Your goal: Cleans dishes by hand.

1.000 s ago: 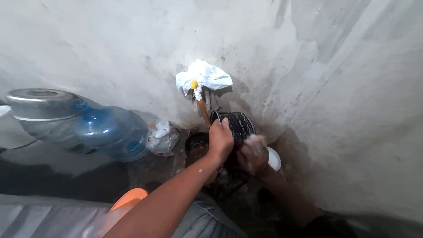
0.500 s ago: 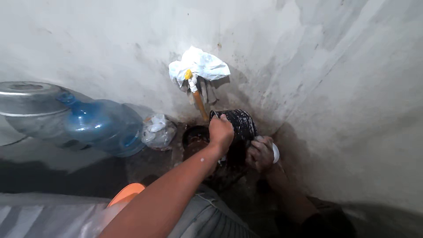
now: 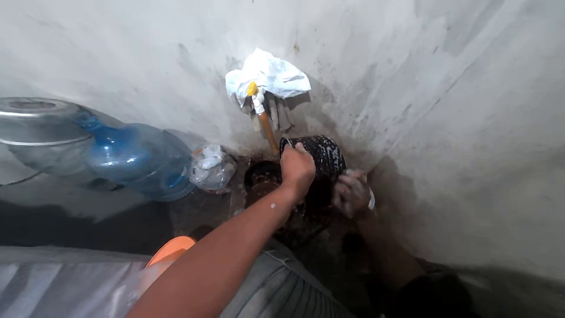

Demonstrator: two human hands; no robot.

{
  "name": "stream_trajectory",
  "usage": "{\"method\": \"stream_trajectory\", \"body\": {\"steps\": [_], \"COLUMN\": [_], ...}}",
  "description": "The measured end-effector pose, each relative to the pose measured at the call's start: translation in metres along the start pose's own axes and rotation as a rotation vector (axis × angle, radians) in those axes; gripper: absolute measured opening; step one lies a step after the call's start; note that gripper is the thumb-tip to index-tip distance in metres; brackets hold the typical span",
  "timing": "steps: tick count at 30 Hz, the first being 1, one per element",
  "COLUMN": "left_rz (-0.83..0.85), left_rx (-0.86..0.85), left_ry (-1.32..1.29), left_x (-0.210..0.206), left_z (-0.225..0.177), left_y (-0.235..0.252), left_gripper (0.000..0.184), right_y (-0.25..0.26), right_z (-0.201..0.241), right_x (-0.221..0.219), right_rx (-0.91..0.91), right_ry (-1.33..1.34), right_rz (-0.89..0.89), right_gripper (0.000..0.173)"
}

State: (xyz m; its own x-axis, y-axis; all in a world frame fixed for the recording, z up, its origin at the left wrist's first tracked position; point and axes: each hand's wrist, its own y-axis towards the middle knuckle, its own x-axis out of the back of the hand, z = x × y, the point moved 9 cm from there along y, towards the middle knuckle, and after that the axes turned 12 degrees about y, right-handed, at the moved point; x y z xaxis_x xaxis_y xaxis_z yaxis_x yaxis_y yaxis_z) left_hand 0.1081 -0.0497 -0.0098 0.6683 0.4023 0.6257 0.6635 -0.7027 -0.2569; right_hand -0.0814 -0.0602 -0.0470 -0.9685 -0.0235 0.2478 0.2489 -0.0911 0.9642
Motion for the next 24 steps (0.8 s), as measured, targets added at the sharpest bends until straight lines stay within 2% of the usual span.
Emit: {"method": "stream_trajectory", "body": {"steps": [4,5,9,11,15,17,20,24], "left_rz": [0.003,0.009,-0.024,-0.059,-0.057,-0.046,-0.042,-0.035], "left_rx": [0.008,0.019,0.01,-0.042,-0.063,-0.04,-0.012,0.009], "left_ry": [-0.024,-0.037,0.0,0.008,-0.066,-0.071,-0.037,-0.048], "left_x": [-0.001,-0.002,0.009,0.012,0.011,0.01,0.014,0.014], "left_z": [-0.004,-0.001,0.005,-0.002,-0.007,-0.004,0.001,0.0], "left_y": [-0.004,-0.004,0.001,0.001,-0.007,-0.006,-0.006,-0.011], "left_gripper": [0.043,0.043,0.047,0.046,0.042,0.042,0.045,0.044], "right_y": [0.047,0.039,-0.024,-0.018,0.029,0.024,-0.003,0.015], "right_z": [-0.012,-0.007,0.004,-0.004,-0.008,-0.002,0.005,-0.001], "right_x": [-0.007,-0.009,-0.008,-0.001,0.002,-0.003,-0.006,0.001], "right_rx": [-0.207,-0.2,0.028,0.027,-0.078,-0.09,0.031,-0.025], "right_ry": [-0.057,-0.057,0.02,0.009,-0.081,-0.059,0.049,-0.036], "right_rz": [0.038,0.045,0.023,-0.017,-0.082,-0.069,-0.014,-0.057], "right_gripper": [0.023,0.022,0.016,0.012,0.023,0.019,0.012,0.023]}}
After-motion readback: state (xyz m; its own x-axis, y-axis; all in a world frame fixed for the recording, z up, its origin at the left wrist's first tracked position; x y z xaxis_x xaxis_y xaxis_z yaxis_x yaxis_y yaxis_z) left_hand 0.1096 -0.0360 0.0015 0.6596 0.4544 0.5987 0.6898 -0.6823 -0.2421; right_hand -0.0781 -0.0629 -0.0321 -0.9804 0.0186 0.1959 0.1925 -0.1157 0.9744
